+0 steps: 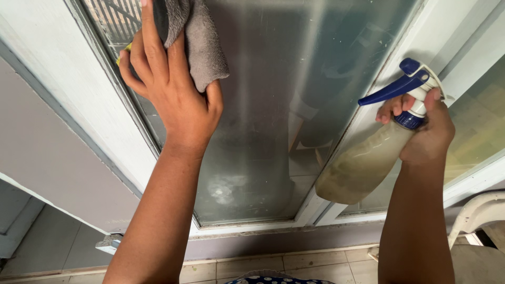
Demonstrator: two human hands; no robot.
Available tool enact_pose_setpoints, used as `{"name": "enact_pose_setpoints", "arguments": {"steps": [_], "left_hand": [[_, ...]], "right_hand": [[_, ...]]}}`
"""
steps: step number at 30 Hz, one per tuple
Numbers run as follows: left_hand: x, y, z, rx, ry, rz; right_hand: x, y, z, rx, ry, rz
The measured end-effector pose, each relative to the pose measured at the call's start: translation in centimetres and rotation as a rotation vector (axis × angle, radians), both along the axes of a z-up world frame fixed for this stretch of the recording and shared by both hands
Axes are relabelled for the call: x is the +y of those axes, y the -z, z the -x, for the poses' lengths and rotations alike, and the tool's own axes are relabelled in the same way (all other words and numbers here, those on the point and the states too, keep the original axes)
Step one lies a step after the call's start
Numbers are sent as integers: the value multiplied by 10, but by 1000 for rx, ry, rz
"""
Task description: The person sprays a glass door with a cleaning solution and wipes it with a cloth. They repeatedly spray and wipe the same area, focusing on the lower half of the door.
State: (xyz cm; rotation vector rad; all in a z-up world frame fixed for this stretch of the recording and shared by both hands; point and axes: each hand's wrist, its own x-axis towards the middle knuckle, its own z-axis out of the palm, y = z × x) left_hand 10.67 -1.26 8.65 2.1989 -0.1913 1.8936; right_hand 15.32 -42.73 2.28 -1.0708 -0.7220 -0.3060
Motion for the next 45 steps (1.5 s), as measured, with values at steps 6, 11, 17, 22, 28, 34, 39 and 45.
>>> {"name": "enact_pose_setpoints", "arguments": {"steps": [6,11,17,22,28,34,39,45], "left_hand": [[-1,-2,2,12,10,5],[-1,-1,0,16,-7,8],[0,0,-2,15,-1,18],[0,1,-5,9,-11,10],[-11,-9,-14,-13,-39,-108],[-54,-17,-22,78,94,-325],[-78,4,-26,-22,135,-472],[-49,34,-13,14,169,-523]], "right_hand": [[3,1,-3,-42,45,8],[9,-2,-1,-70,95,2],[11,0,-5,-65,95,-49],[10,2,-6,-74,98,-45],[11,-1,-11,-96,73,-24],[14,-2,-11,-125,122,-20],[12,0,-13,-142,106,-8],[11,3,-15,-175,175,20]]}}
